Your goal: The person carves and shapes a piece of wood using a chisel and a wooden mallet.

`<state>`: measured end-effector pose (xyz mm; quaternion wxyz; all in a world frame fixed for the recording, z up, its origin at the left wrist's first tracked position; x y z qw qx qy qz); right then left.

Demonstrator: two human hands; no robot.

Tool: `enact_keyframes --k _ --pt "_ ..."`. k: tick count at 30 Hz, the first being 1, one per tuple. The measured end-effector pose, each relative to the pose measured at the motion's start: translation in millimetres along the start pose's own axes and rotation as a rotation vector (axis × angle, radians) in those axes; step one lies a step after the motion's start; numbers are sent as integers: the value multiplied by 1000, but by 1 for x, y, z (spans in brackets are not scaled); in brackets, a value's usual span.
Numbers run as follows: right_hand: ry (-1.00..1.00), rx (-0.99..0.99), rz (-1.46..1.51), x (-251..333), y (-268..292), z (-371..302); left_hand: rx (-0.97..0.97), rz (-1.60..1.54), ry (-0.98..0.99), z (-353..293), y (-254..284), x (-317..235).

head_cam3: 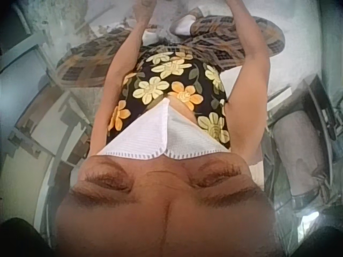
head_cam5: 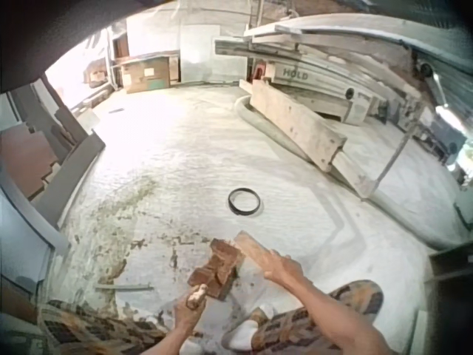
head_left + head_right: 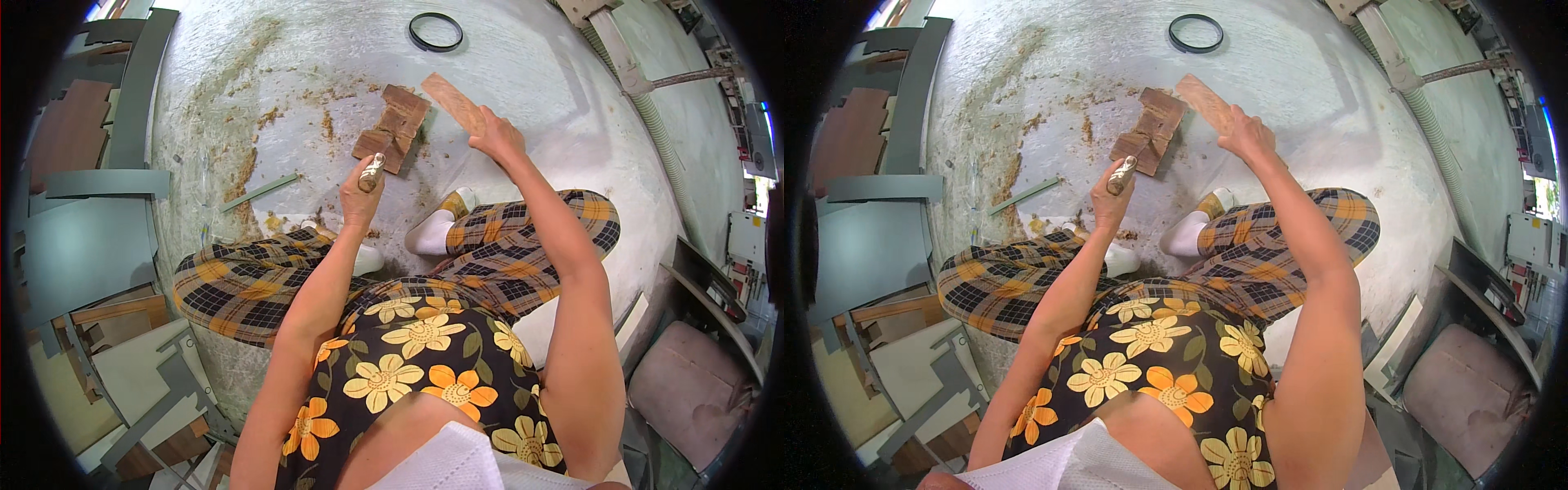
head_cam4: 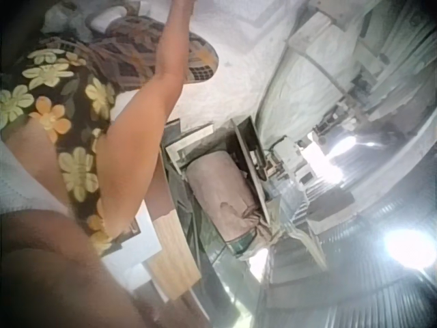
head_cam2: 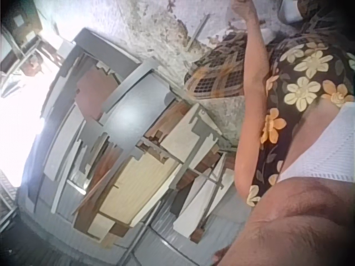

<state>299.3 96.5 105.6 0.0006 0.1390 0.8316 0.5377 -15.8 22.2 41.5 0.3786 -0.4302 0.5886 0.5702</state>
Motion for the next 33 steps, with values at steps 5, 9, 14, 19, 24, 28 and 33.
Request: enact_keyframes --k 5,9,14,19,24,28,33 --pt "-115 14 -37 -31 -27 24 35 15 -28 3 -3 -3" --pt "-188 31 -62 -31 -39 38 20 -6 -64 4 -2 3" --pt "-61 40 -116 -16 -46 35 47 21 -60 2 2 -4" --pt "-42 56 -75 -17 -51 24 69 68 -31 14 8 -9" --pt "-78 95 -36 -19 -60 16 50 -82 -41 19 15 -7" --pt "-108 133 -22 -18 -58 9 67 -379 38 24 9 2" --pt "-94 83 0 -25 -54 4 132 -379 -38 24 2 -3"
Point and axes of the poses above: each hand's wrist, its own z-axis towards the middle knuckle, its own y-axis out of the back of the hand, x = y × z, the point moved 8 cm from there along z, towards the middle knuckle, and after that the axes turned 4 degrees about x, right-handed, at the moved point
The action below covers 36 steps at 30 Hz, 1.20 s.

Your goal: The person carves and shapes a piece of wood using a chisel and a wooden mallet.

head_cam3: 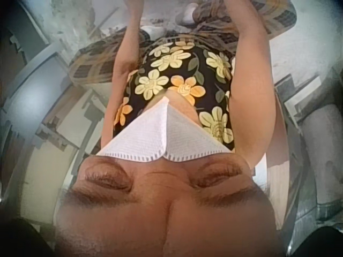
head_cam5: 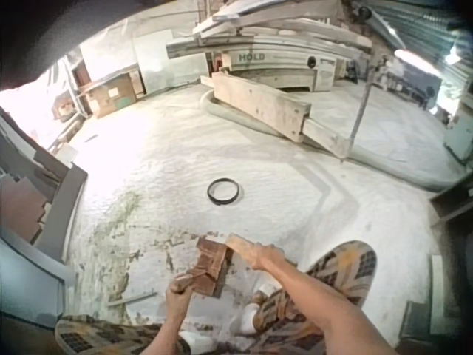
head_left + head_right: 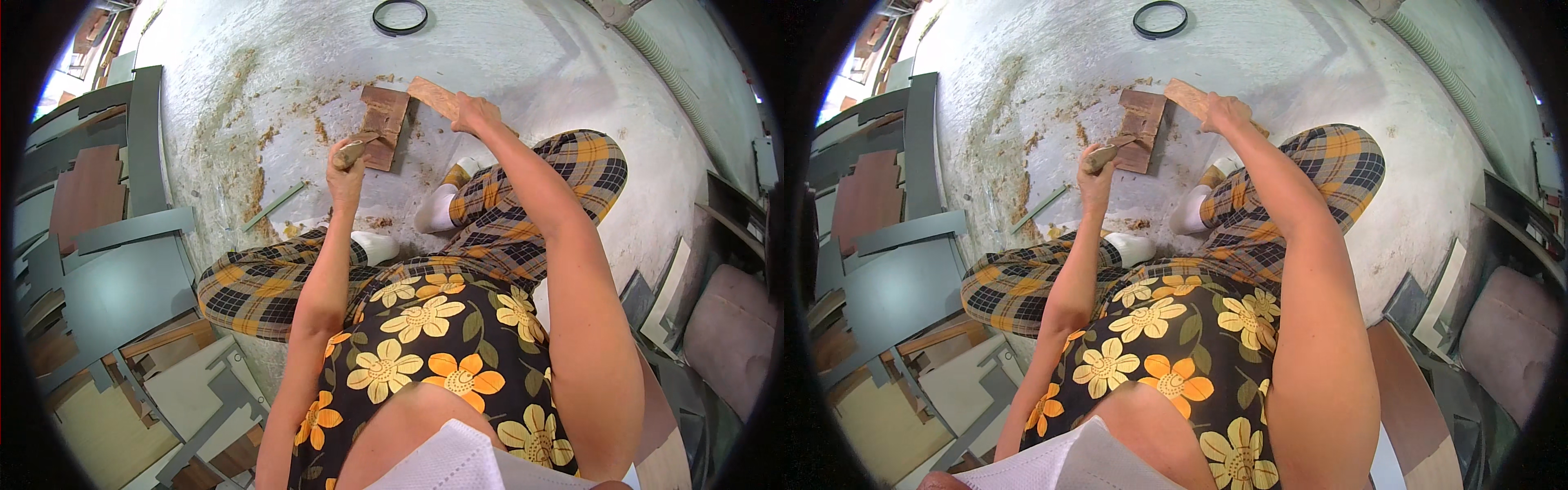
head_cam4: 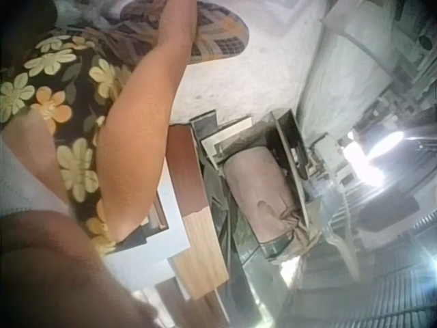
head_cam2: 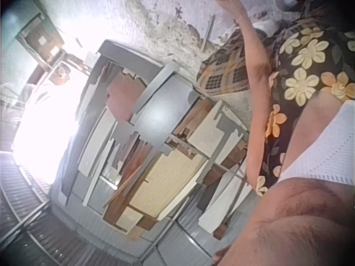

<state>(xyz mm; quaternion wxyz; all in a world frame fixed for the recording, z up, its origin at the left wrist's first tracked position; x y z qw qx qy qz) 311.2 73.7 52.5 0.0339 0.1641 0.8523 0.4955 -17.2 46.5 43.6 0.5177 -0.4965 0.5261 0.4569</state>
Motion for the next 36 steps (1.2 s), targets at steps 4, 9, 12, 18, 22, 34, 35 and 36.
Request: enact_keyframes --k 4,9,12,18,22,34,35,36 --pt "-7 30 8 -8 0 -3 143 425 -228 -18 -35 -29" --pt "16 72 31 3 9 -15 387 763 -308 -43 -67 -23" --pt "20 38 102 -13 10 -18 476 843 -210 -50 -83 -19" --pt "81 -75 339 -3 51 -51 339 766 -402 -47 -84 -27" --pt "229 -282 700 5 77 -83 387 749 -372 -39 -101 -15" --pt "253 -385 1299 49 42 -169 292 674 -366 -32 -95 -25" --pt "186 -280 1326 48 26 -163 279 678 -362 -34 -94 -24" --pt "118 -174 1350 45 8 -157 266 683 -359 -35 -93 -23"
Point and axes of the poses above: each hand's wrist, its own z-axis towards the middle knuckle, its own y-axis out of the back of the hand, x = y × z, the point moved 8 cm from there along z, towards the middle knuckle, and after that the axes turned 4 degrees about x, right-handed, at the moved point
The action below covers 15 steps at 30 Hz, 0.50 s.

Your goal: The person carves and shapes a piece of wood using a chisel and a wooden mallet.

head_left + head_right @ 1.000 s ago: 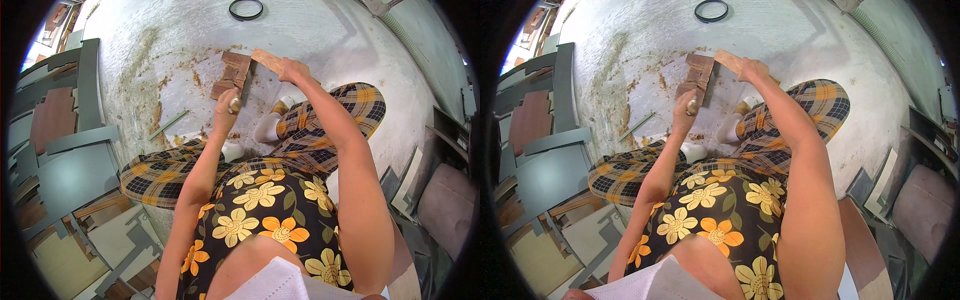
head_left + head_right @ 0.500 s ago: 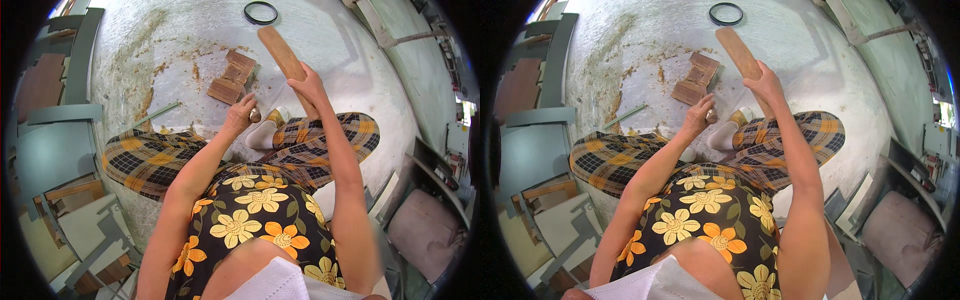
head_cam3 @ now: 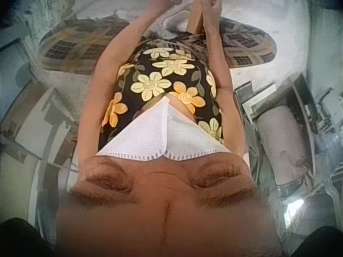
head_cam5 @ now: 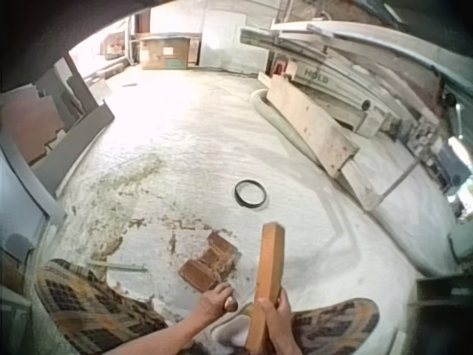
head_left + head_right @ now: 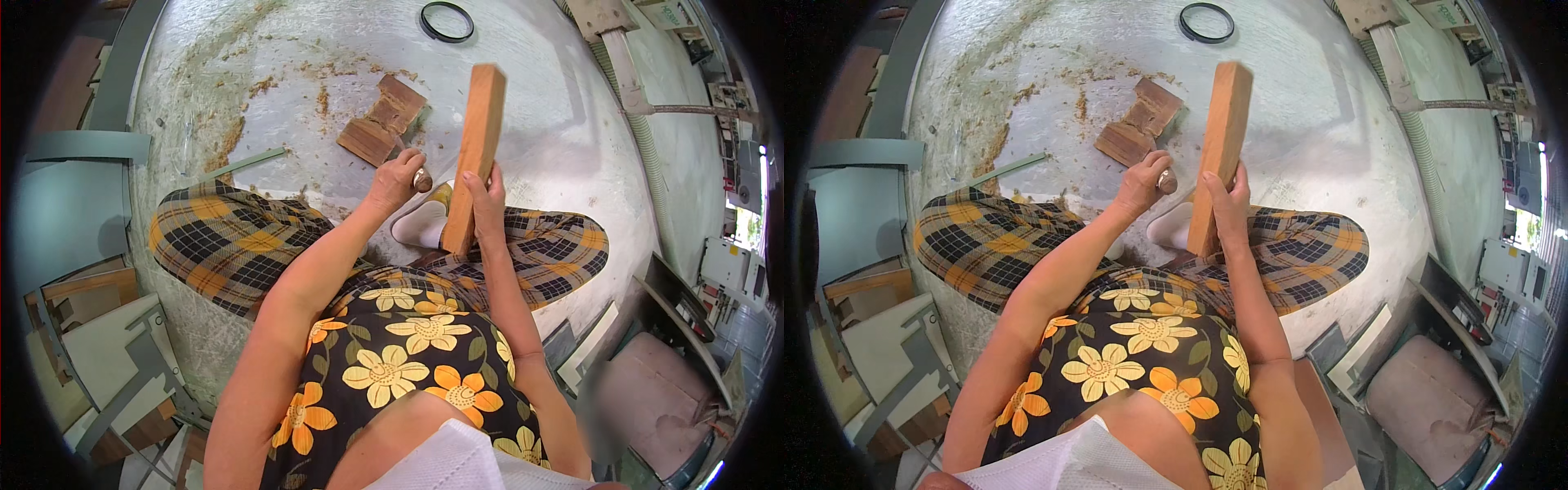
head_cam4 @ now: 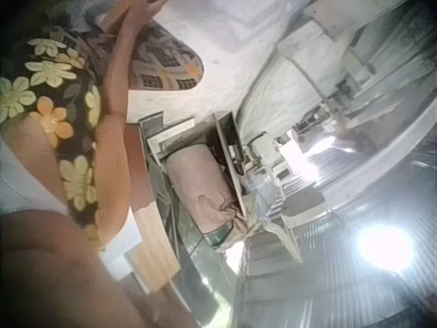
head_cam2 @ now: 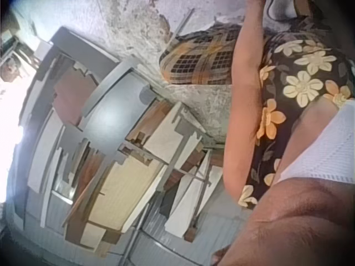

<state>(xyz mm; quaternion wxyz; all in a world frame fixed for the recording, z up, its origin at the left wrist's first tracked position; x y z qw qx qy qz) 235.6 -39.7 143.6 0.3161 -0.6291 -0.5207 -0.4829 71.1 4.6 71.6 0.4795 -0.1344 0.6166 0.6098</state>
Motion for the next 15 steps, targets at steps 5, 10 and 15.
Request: enact_keyframes --k 5,10,15 --pt "-401 69 0 -90 8 20 -7 -28 5 3 2 -3" --pt "-396 158 -294 -131 3 46 -9 -48 7 1 1 1" --pt "-325 216 -405 -136 -6 67 12 -97 49 6 1 1"
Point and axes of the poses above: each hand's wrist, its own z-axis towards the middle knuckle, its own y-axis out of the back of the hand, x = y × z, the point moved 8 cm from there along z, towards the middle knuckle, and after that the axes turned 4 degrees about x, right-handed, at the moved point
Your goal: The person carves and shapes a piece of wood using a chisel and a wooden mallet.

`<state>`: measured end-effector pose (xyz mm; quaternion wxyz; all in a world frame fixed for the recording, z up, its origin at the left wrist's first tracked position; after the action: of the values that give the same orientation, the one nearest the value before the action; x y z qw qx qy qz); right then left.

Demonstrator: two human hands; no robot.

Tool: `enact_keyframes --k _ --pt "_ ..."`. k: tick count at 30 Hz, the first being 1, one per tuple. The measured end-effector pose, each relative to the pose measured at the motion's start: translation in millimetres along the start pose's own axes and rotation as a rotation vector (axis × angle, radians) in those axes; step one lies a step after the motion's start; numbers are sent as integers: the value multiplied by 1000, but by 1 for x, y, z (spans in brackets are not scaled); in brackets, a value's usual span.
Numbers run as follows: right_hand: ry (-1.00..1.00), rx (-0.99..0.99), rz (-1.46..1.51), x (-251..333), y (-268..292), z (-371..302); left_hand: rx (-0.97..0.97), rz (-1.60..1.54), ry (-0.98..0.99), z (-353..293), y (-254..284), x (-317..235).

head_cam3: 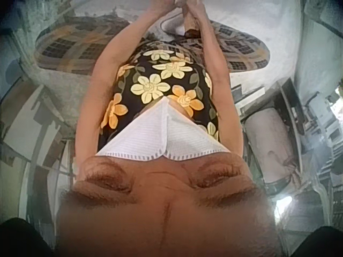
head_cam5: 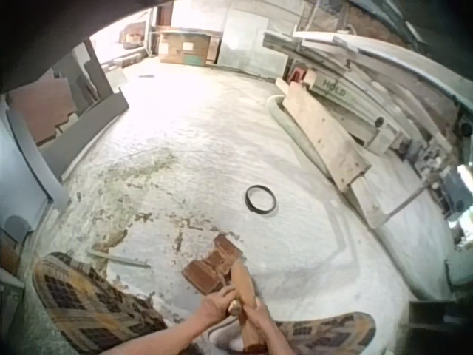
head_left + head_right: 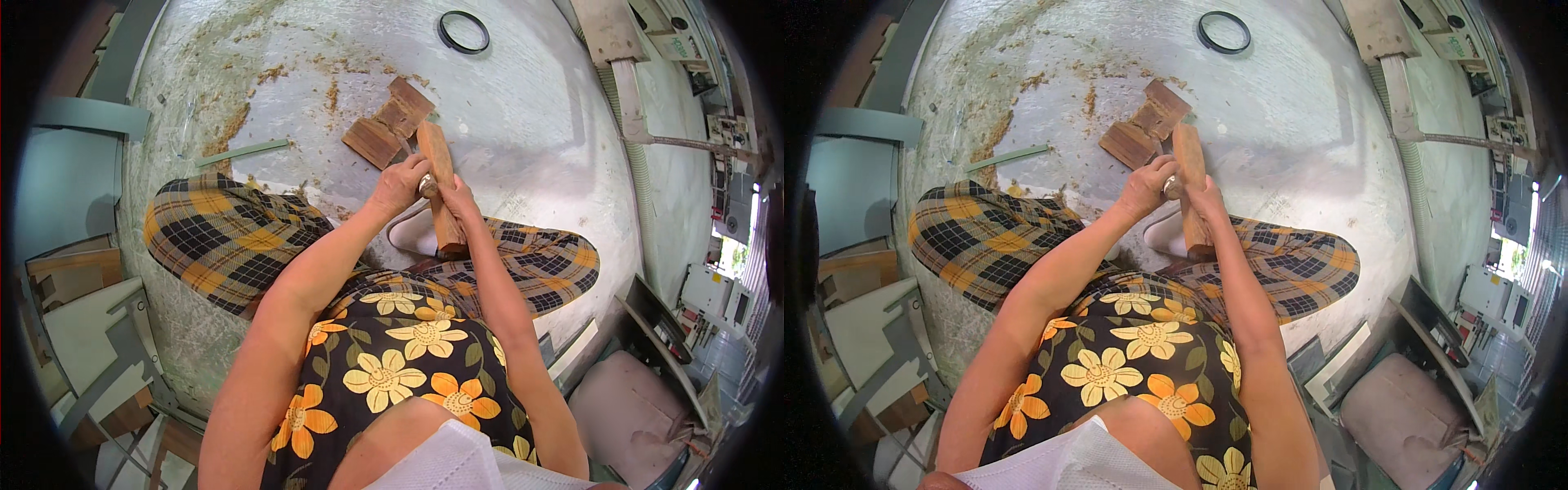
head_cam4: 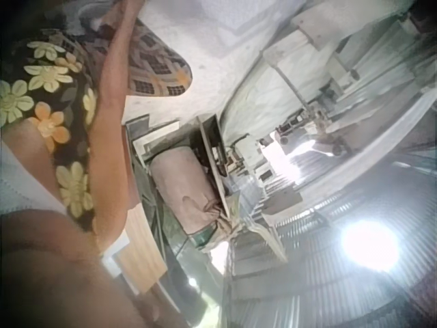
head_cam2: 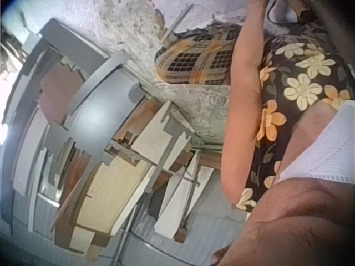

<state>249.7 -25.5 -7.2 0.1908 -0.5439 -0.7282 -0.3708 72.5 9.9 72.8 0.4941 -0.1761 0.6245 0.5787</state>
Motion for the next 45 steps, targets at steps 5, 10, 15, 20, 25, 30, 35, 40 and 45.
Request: enact_keyframes --k 5,10,15,20,25,30,35,40,45 --pt "48 25 -47 26 -1 9 -72 -13 27 3 6 12" --pt "73 18 -122 44 -2 27 -119 -23 37 7 16 11" --pt "104 10 -149 47 -5 29 -167 -13 54 12 23 11" --pt "151 -34 -97 56 -1 0 -217 -11 92 20 22 17" --pt "154 10 94 75 4 -32 -238 -11 92 29 23 17" --pt "130 -6 193 83 9 -60 -236 5 118 38 22 16" --pt "153 -65 196 95 20 -86 -220 15 131 43 19 14" --pt "252 -111 240 94 25 -97 -249 55 94 44 19 12" --pt "400 -242 356 102 26 -121 -272 47 65 44 18 8"
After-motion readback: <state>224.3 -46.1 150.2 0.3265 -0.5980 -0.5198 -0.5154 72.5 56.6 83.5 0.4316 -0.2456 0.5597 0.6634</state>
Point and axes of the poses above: each hand's wrist, its own z-axis towards the middle knuckle, its own y-axis out of the back of the hand, x = y × z, the point moved 8 cm from there along z, towards the middle knuckle, and after that the axes turned 4 degrees about x, right-handed, at the moved point
